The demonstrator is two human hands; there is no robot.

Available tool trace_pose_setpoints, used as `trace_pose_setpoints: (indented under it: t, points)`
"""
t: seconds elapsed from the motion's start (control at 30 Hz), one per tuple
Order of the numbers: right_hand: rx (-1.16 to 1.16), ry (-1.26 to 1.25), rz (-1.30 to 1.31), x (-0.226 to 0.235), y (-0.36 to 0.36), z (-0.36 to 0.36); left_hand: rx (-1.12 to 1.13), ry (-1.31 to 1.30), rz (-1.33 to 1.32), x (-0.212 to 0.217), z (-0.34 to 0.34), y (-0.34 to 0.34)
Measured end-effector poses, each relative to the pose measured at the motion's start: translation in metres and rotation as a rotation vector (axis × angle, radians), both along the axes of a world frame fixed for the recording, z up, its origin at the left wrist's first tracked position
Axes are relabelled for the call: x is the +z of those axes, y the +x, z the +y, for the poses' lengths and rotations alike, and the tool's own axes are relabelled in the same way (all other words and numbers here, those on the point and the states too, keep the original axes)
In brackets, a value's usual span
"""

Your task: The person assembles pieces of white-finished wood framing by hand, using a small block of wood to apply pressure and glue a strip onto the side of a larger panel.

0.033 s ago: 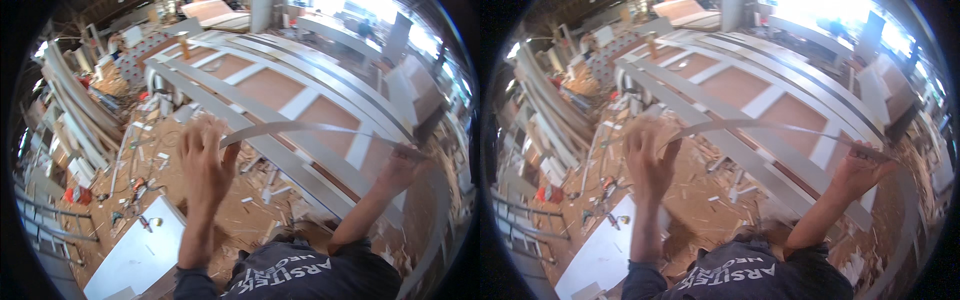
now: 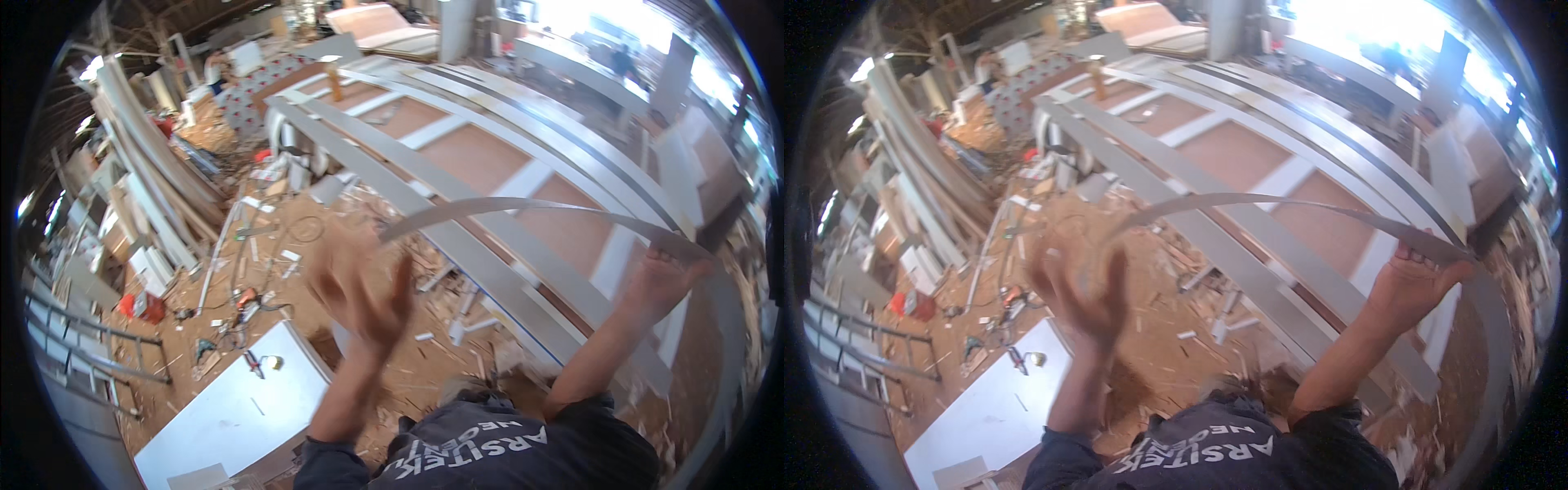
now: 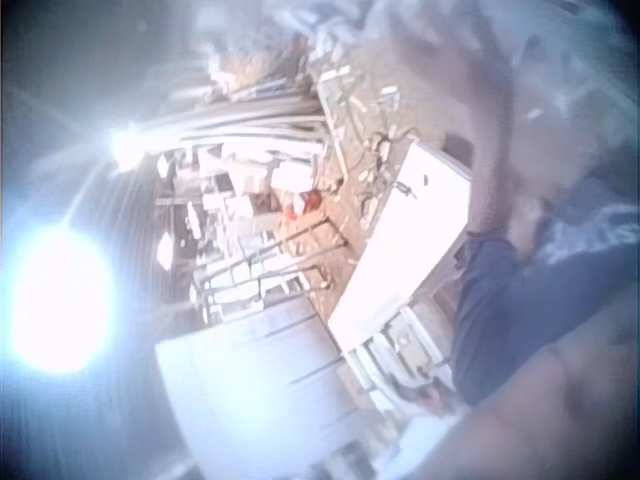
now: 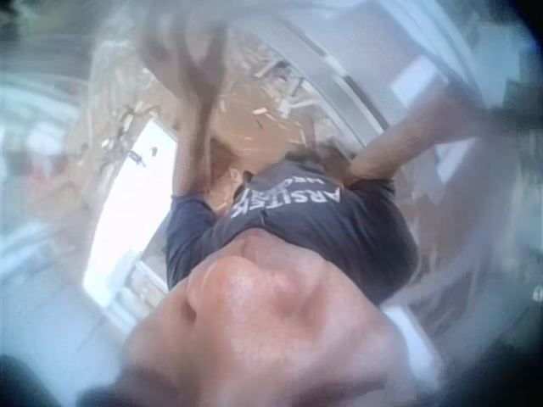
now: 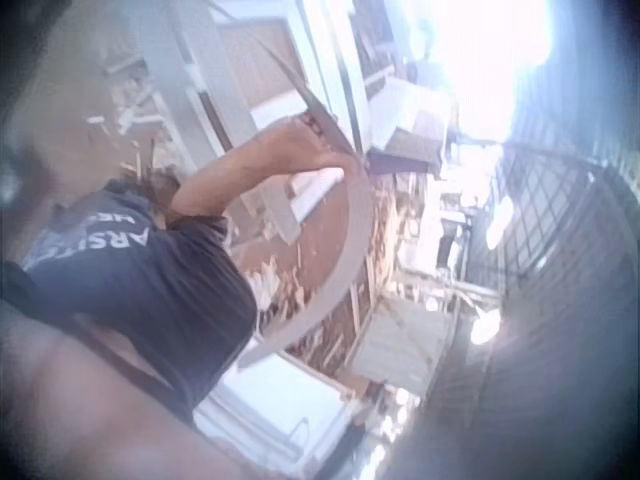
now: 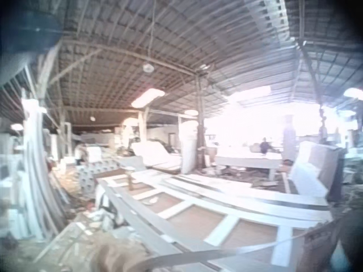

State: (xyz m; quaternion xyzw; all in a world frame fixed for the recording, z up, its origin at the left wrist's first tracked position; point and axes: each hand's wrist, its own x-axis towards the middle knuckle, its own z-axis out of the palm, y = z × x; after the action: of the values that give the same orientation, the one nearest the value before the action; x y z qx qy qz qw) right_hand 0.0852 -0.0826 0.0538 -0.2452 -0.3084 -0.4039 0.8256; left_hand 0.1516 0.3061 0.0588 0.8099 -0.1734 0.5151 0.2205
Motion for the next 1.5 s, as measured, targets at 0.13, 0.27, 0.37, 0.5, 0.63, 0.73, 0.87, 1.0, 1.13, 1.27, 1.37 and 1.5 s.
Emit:
trace_pose_setpoints:
  t: [0.13,0.27,0.37,0.5,0.63,0.73,0.87,1.0,1.13,1.27,1.37,1.5]
  points:
    - [-0.276,0.176,0.241,0.005,0.099,0.086,-0.627,-0.115,0.460,-0.094,0.020,0.013]
    - [-0.264,0.211,0.383,0.008,0.184,0.161,-1.014,-1.057,0.753,-0.172,0.055,0.132]
    - [-0.224,0.207,0.470,-0.018,0.262,0.185,-1.259,-1.342,0.304,-0.154,0.105,0.210]
    - [-0.284,0.275,0.747,-0.024,0.361,0.270,-0.967,-1.335,0.391,-0.182,0.216,0.272]
    - [-0.103,0.176,0.511,-0.046,0.455,0.285,-0.835,-1.430,0.304,-0.168,0.303,0.337]
    - [0.284,0.142,0.221,-0.048,0.511,0.285,-0.768,-1.349,0.154,-0.175,0.379,0.391]
    - [0.333,-0.007,0.174,-0.062,0.573,0.293,-0.594,-1.435,0.097,-0.185,0.495,0.462]
    - [-0.825,-0.212,0.516,-0.110,0.636,0.300,-0.483,-1.401,0.114,-0.185,0.614,0.550]
    - [-1.194,-0.464,0.627,-0.112,0.693,0.376,-0.188,-1.377,0.115,-0.179,0.757,0.615]
    - [-1.334,-0.634,0.772,-0.109,0.749,0.417,0.015,-1.203,0.217,-0.162,0.884,0.690]
    - [-1.228,-0.583,0.841,-0.117,0.782,0.434,0.091,-1.257,0.222,-0.128,0.928,0.770]
    - [-0.738,0.100,0.808,-0.145,0.862,0.472,0.163,-1.104,0.251,-0.099,0.994,0.875]
